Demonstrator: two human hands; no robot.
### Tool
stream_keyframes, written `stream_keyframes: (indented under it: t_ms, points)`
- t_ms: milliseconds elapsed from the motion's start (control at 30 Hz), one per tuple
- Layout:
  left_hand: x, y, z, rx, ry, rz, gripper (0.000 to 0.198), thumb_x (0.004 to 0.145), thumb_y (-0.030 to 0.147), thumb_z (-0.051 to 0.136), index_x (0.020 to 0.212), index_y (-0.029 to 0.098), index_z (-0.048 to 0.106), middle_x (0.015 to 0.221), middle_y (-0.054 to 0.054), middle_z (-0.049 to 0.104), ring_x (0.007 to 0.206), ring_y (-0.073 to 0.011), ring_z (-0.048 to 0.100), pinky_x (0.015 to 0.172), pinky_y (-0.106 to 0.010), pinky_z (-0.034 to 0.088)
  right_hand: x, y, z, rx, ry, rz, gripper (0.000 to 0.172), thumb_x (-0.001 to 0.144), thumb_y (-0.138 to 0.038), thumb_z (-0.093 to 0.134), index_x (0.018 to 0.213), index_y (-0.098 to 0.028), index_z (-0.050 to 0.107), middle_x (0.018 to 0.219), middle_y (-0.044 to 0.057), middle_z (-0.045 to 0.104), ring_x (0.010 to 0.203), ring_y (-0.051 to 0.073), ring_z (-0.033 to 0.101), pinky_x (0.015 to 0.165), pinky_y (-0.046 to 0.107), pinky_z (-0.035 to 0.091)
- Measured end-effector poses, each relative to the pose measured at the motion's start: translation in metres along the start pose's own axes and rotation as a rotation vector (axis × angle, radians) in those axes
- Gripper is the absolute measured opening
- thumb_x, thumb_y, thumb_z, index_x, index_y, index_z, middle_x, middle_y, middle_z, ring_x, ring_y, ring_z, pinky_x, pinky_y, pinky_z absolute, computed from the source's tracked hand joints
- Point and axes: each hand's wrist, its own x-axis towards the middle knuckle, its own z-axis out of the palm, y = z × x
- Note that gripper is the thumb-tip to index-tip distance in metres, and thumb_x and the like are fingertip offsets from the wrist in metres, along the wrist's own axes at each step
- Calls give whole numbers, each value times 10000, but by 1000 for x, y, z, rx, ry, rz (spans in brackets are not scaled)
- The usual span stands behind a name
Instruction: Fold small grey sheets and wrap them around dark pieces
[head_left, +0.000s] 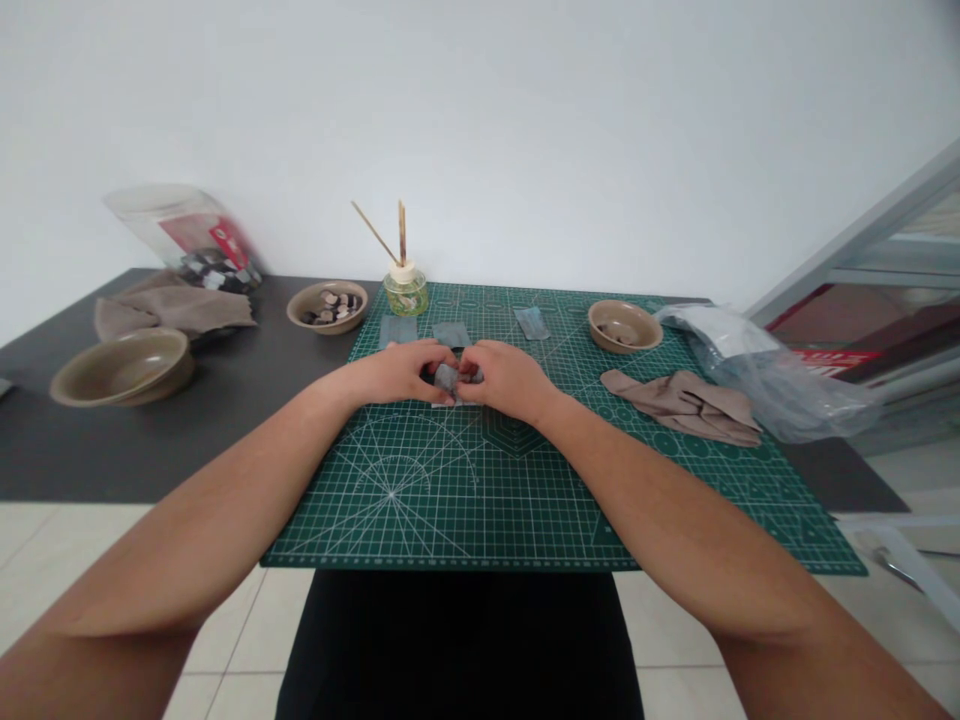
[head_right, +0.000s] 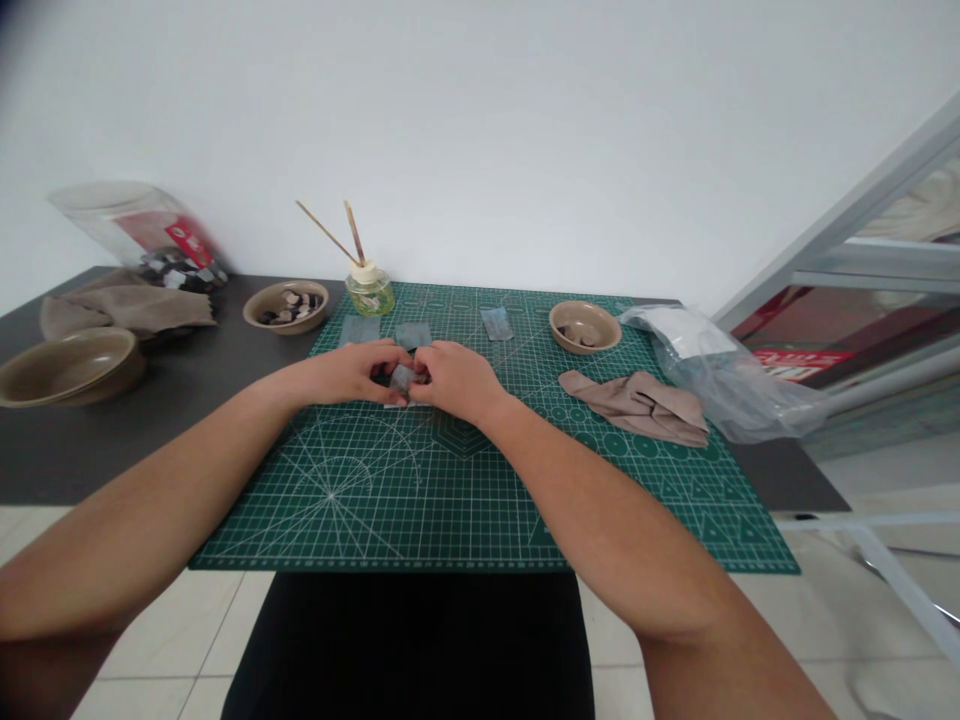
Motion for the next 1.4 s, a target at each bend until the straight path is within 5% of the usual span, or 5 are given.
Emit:
stream_keyframes:
  t_ms: [233,567,1033,1400]
  points:
    - [0,-1,0,-7,-6,-12,595,790,566,736,1278,233,670,1111,-49,628,931,-226,580,812,-331,368,-3,3,-3,-28,-16,7,190,866,-343,725,950,-173,732,1003,72,747,914,211,652,739,302,400]
    - [-1,1,-2,7,-9,-14,495,795,574,730,1130,213,679,1061,-33,619,906,-212,560,789,-320,352,-2,-1,0,43,-47,-107,206,918,-355,731,1001,-168,755,1051,78,736,971,205,653,824,294,424]
    - [0,0,0,-9,-7,-14,573,784,570,739,1237,224,680,1076,-45,635,894,-218,576,790,-319,367,-3,-2,-4,-30,-15,59,206,902,-340,686,1008,-177,755,1041,88,738,967,225,656,787,309,432]
    - [0,1,-1,14,-6,-14,526,789,587,729,1156,213,680,1046,-39,625,888,-213,563,768,-313,354,-2,-3,0,5,-45,-70,230,963,-368,672,1051,-181,773,1071,87,735,1031,220,649,860,305,436]
